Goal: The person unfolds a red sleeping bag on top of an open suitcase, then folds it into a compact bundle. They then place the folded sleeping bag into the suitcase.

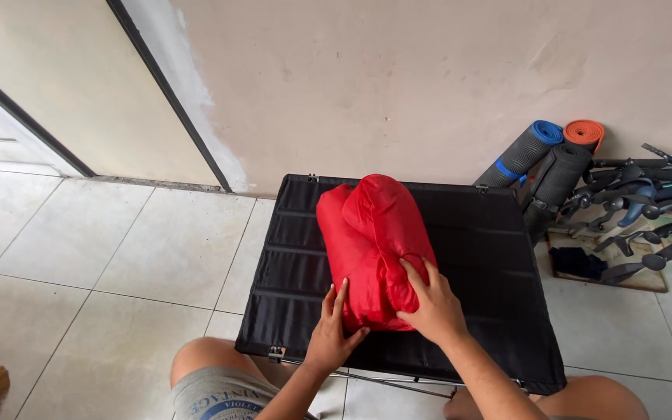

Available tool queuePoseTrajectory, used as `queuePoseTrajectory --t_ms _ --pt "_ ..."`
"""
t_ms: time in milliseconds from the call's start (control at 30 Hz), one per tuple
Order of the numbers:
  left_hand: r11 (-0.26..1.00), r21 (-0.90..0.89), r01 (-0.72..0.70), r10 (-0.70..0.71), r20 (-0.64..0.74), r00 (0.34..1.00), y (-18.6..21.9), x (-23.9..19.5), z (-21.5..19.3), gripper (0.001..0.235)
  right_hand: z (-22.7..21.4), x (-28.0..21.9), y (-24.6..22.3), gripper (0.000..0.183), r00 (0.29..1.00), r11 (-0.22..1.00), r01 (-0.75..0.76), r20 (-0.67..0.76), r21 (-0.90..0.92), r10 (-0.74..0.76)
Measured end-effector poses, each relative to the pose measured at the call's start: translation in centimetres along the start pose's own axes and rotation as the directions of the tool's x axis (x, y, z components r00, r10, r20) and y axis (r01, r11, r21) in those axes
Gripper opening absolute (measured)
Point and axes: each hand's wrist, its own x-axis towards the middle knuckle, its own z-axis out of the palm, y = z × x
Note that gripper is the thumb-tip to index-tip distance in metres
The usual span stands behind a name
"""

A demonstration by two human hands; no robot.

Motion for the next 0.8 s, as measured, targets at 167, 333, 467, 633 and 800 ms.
queuePoseTrajectory --t_ms 167,333,467,633,800 --pt "1.0 -0.01 -0.015 0.013 -0.127 0.992 -2.4 -0.3 1.0 0.109 1.1 -0.7 -0.3 0.082 0.984 0.985 0.159 -0.068 -0.071 -0.163" --pt "0.997 0.062 -0.055 0.071 -0.287 0.955 -3.4 -0.4 0.2 0.102 0.1 -4.4 -1.3 0.06 0.948 0.94 0.318 -0.066 0.123 -0.312" --pt "0.999 -0.024 0.047 -0.052 -0.272 0.961 -2.9 -0.5 -1.2 0.083 1.5 -7.0 5.5 0.067 0.963 0.789 -0.071 -0.163 0.611 0.213" --pt "0.961 -0.275 0.02 -0.121 -0.354 0.927 -2.7 -0.4 -2.1 0.08 -0.2 -8.9 9.9 0.044 0.615 0.132 -0.192 0.014 0.972 0.788" --pt "0.987 -0.162 0.017 -0.079 -0.382 0.921 -4.5 -0.4 -1.8 0.111 -4.7 -10.2 11.7 0.049 0.465 0.133 -0.399 0.075 0.907 0.882"
